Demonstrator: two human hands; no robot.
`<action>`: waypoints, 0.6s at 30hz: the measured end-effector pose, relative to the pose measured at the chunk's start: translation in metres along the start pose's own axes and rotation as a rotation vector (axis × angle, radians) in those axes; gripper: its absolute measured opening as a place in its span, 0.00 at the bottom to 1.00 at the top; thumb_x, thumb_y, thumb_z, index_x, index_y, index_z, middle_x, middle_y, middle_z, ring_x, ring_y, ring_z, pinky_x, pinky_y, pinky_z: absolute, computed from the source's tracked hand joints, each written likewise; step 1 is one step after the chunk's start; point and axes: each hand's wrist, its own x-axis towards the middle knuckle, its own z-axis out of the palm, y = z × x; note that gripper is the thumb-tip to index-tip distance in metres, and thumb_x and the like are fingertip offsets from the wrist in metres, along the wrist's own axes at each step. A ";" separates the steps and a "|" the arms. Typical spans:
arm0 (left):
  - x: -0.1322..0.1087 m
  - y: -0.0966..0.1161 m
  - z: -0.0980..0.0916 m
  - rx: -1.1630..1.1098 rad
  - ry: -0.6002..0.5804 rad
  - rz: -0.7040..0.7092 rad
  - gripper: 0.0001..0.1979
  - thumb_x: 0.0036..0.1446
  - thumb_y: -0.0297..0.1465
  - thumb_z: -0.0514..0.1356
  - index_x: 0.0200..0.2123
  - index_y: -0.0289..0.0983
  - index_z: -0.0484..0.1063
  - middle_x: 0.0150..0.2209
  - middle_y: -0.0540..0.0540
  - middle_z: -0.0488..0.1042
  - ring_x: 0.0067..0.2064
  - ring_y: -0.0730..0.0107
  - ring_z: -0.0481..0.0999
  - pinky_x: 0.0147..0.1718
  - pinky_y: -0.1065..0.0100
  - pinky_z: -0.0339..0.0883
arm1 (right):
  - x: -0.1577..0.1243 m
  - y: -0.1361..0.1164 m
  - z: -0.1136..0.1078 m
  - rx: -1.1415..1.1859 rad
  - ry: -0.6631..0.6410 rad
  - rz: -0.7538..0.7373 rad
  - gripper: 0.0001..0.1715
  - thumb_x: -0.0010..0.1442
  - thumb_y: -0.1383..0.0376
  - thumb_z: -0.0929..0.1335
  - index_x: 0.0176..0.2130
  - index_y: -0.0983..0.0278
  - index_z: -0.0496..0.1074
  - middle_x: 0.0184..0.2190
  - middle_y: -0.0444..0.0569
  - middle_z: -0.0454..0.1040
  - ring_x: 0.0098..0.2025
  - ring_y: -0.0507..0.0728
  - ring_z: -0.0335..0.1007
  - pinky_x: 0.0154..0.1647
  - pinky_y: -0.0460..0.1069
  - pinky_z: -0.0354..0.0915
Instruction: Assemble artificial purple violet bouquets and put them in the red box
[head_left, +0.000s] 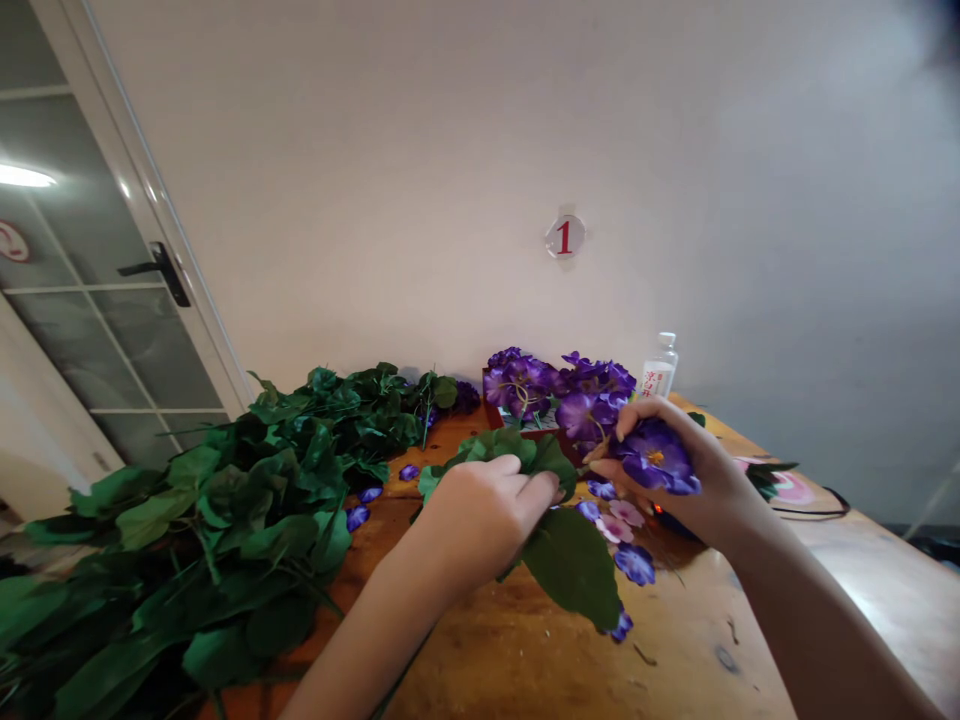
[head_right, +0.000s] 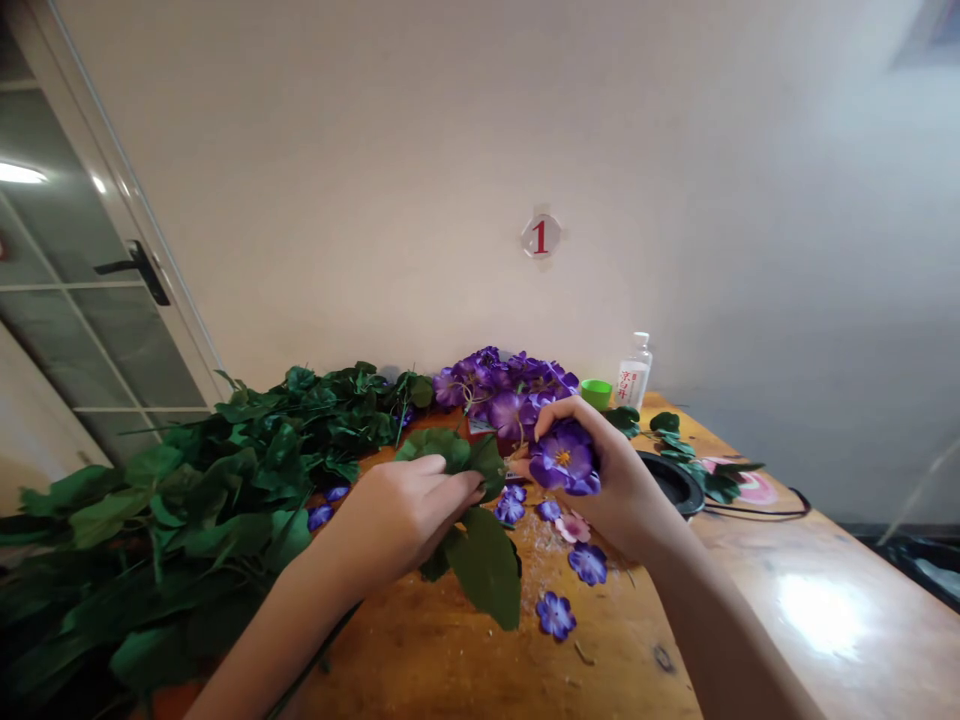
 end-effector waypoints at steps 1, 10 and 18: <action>0.000 0.001 0.001 0.021 -0.003 0.005 0.09 0.60 0.26 0.50 0.33 0.35 0.70 0.19 0.50 0.63 0.22 0.70 0.63 0.15 0.70 0.50 | 0.000 0.000 0.000 -0.006 -0.004 0.003 0.20 0.48 0.70 0.73 0.37 0.58 0.62 0.33 0.42 0.65 0.32 0.50 0.65 0.31 0.42 0.64; 0.002 0.006 0.007 0.215 0.083 0.047 0.11 0.53 0.18 0.51 0.38 0.29 0.70 0.20 0.48 0.66 0.23 0.68 0.67 0.16 0.71 0.58 | 0.002 -0.007 0.010 0.015 0.006 0.104 0.17 0.49 0.69 0.72 0.35 0.60 0.61 0.29 0.41 0.63 0.26 0.48 0.57 0.24 0.42 0.58; 0.004 0.010 0.015 0.222 0.124 0.077 0.12 0.51 0.17 0.51 0.38 0.26 0.71 0.19 0.47 0.66 0.23 0.67 0.68 0.16 0.70 0.58 | 0.004 0.001 0.012 0.003 0.001 0.076 0.19 0.45 0.76 0.70 0.34 0.61 0.62 0.30 0.40 0.63 0.28 0.47 0.59 0.26 0.40 0.59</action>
